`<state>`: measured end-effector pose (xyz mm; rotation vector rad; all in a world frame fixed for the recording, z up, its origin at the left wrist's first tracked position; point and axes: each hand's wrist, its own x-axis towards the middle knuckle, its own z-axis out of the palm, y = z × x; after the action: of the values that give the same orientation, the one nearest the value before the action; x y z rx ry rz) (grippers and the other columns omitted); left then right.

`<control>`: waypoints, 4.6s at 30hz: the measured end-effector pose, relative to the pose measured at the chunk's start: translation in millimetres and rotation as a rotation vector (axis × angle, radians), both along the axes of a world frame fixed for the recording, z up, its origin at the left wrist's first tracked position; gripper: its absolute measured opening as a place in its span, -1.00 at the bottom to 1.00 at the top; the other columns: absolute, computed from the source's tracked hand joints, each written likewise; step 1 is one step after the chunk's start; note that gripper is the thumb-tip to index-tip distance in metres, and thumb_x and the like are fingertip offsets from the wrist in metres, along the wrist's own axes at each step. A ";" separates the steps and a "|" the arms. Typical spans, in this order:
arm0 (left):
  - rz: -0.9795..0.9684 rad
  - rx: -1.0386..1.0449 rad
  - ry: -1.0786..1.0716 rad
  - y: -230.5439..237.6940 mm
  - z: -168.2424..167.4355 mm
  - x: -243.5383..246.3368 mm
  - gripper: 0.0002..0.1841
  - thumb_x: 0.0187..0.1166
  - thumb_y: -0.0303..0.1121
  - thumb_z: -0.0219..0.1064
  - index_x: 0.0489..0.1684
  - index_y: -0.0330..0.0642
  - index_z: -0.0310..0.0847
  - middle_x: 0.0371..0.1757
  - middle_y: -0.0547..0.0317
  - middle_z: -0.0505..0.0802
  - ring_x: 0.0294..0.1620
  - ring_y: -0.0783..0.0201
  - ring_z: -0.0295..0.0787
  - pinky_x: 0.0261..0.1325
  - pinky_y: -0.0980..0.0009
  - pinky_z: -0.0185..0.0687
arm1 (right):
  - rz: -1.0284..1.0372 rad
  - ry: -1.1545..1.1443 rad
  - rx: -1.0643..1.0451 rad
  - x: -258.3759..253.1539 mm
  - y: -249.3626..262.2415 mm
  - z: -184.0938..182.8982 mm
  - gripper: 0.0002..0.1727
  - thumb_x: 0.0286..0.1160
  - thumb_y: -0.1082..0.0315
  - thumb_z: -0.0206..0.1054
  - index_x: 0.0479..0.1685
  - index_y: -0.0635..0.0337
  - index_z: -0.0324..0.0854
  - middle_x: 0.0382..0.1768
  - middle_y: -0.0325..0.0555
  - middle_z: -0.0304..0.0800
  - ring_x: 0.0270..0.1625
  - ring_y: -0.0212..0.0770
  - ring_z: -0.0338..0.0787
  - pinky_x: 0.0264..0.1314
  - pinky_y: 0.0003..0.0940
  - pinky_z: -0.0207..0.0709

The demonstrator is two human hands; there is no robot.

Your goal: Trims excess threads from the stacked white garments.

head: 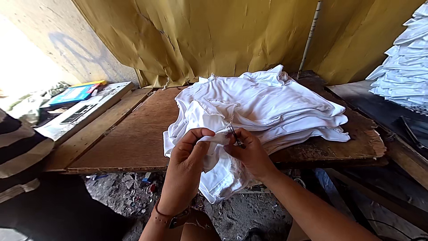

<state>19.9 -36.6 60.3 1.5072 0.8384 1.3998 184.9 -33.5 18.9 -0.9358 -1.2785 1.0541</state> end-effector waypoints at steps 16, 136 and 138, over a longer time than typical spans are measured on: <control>-0.021 0.026 0.028 4.0 3.0 -7.3 -0.80 0.62 -0.48 0.23 -0.04 0.07 0.71 -0.28 0.41 0.84 -0.32 0.57 0.78 -0.22 0.62 0.76 | -0.014 -0.036 0.037 7.0 -1.7 -1.7 -0.86 0.34 0.46 0.47 -0.35 0.13 0.57 -0.59 -0.30 0.48 -0.68 -0.54 0.36 -0.64 -0.66 0.24; 0.102 0.505 0.573 -16.6 -95.1 -33.4 -0.59 0.63 0.02 0.28 -0.64 0.04 0.52 -0.35 0.32 0.73 -0.10 0.41 0.66 0.26 0.23 0.39 | 0.098 -0.300 0.216 40.6 -14.1 -48.4 -0.76 0.62 0.15 0.28 -0.24 0.14 0.66 -0.54 -0.40 0.60 -0.49 -0.62 0.57 -0.39 -0.68 0.48; 0.290 0.587 0.745 -15.1 -96.9 -32.8 -0.74 0.46 0.03 0.39 -0.31 0.07 0.68 -0.15 0.20 0.76 0.00 0.23 0.69 0.21 0.10 0.48 | 0.018 -0.273 0.270 40.3 -13.9 -52.1 -0.71 0.42 0.11 0.53 -0.19 0.12 0.63 -0.46 -0.41 0.62 -0.45 -0.63 0.56 -0.39 -0.72 0.47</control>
<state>-13.0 -51.7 -36.6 2.5271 1.1839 1.3541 225.3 -47.4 -33.2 -0.8813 -1.6125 0.7588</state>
